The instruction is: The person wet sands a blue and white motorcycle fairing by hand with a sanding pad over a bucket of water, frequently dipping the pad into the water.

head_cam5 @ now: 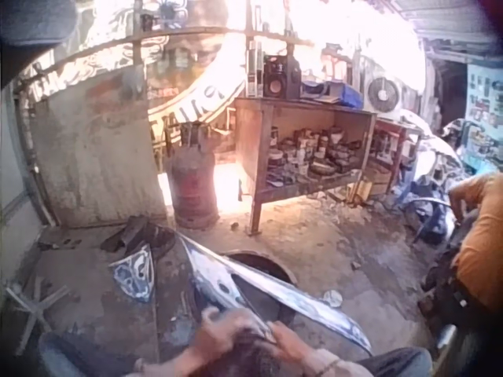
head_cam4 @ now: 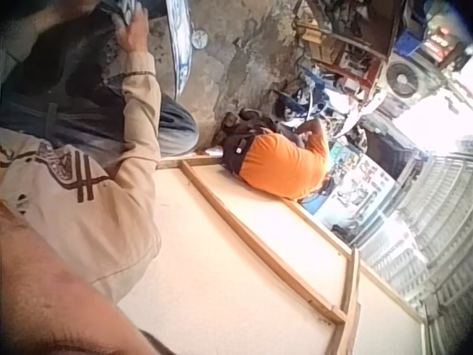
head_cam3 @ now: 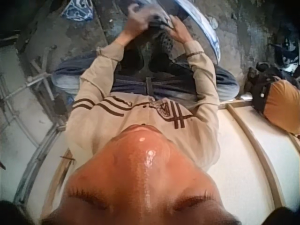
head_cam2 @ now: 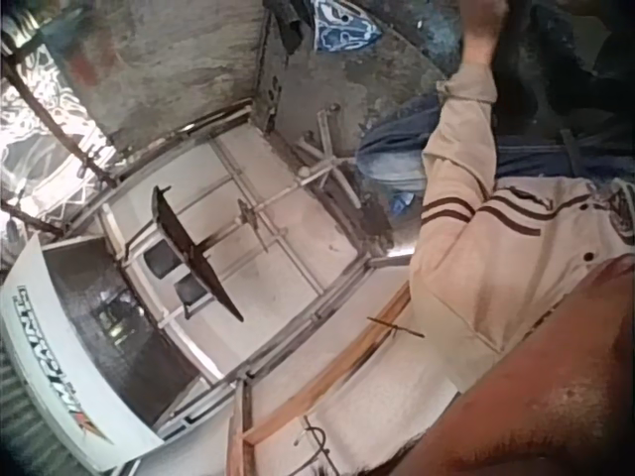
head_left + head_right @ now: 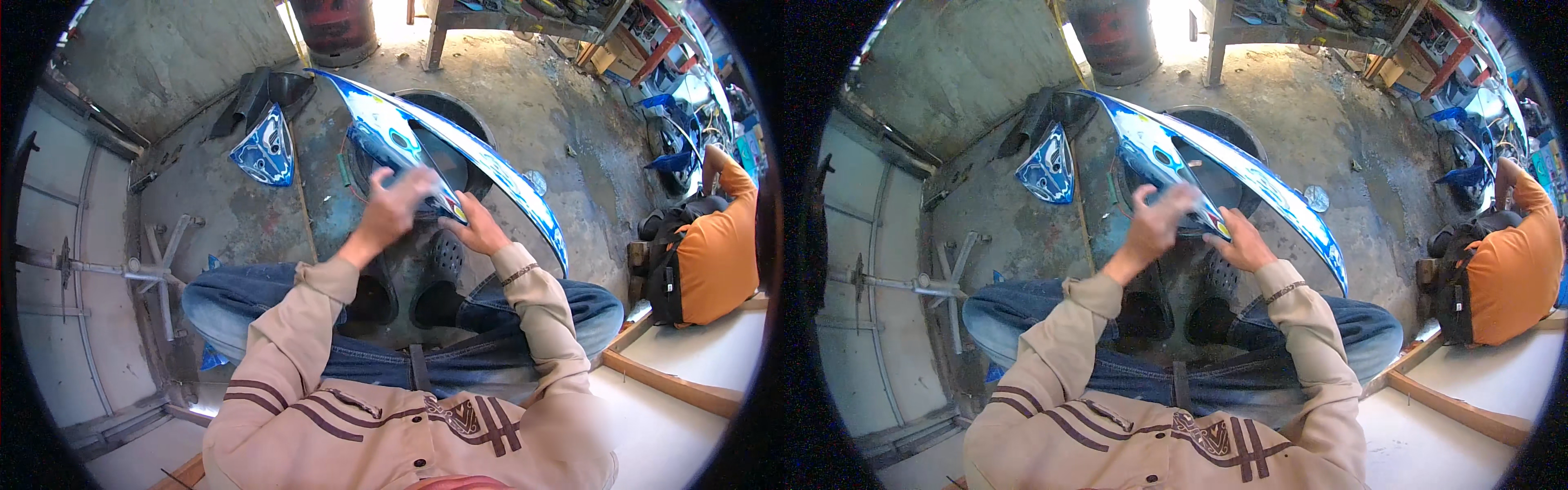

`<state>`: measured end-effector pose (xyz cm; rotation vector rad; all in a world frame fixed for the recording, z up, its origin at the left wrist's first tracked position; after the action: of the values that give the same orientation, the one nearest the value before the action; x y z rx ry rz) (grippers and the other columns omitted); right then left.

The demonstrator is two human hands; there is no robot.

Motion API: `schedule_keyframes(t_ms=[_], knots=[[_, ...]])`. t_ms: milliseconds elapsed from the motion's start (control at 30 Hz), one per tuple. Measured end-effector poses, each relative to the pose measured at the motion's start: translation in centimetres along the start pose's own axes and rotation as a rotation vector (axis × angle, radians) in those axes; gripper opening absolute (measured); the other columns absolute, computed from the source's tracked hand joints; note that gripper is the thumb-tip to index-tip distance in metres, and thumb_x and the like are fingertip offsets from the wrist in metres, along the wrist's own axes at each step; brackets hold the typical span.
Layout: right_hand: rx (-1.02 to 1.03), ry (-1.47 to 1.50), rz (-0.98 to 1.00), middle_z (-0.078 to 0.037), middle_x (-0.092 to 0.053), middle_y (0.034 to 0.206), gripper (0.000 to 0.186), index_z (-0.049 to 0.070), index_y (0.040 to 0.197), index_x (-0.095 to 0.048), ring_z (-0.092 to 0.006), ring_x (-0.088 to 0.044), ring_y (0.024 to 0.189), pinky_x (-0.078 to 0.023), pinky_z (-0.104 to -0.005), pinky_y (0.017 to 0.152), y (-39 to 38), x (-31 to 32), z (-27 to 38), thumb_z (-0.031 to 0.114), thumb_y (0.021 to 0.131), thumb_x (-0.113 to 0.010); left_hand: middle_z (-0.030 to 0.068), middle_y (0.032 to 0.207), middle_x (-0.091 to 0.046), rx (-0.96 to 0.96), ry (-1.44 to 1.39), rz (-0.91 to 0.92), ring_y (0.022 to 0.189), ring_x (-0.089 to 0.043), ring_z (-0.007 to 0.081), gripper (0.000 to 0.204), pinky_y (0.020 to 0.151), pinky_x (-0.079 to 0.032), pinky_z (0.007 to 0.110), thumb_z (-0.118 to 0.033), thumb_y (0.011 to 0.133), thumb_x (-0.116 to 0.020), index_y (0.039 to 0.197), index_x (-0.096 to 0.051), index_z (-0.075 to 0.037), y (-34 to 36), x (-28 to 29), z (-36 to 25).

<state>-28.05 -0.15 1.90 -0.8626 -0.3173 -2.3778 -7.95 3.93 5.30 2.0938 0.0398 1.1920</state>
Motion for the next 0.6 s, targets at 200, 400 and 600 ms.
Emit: schedule_keyframes(t_ms=[200,400,600], knots=[[0.015,-0.011,0.0,-0.027,-0.063,0.12,0.053,0.002,0.137,-0.058,-0.0495,-0.063,0.115,-0.051,-0.0532,0.099,0.4,-0.4,-0.2,0.032,0.101,-0.081,0.0066,0.158,-0.068,0.16,0.039,-0.109,0.151,-0.06,0.0214,0.036,0.115,-0.033,0.052,-0.009,0.11,-0.056,0.144,-0.068,-0.016,0.3,-0.5,-0.3],[0.097,0.01,-0.039,-0.026,-0.063,0.12,0.055,0.001,0.139,-0.058,-0.0489,-0.062,0.115,-0.05,-0.053,0.1,-0.2,0.0,-0.6,0.034,0.101,-0.081,0.0035,0.152,-0.072,-0.014,-0.009,-0.018,0.149,-0.062,0.0176,0.039,0.113,-0.033,0.051,-0.005,0.106,-0.058,0.141,-0.068,-0.018,1.0,0.2,-1.0],[0.008,-0.024,0.011,-0.027,-0.063,0.121,0.056,0.001,0.14,-0.057,-0.0493,-0.062,0.116,-0.051,-0.0532,0.099,0.2,-0.5,-0.4,0.034,0.102,-0.081,0.0068,0.154,-0.069,0.288,0.027,-0.171,0.143,-0.064,0.0233,0.034,0.111,-0.035,0.051,-0.007,0.108,-0.057,0.139,-0.068,-0.015,0.6,1.8,2.7]])
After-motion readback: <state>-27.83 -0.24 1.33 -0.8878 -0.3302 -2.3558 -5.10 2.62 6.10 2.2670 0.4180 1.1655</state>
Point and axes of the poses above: each hand's wrist, its own y-axis towards the middle knuckle, its own x-axis out of the back of the hand, z = x × y, the point moved 6 cm from there along y, towards the middle knuckle
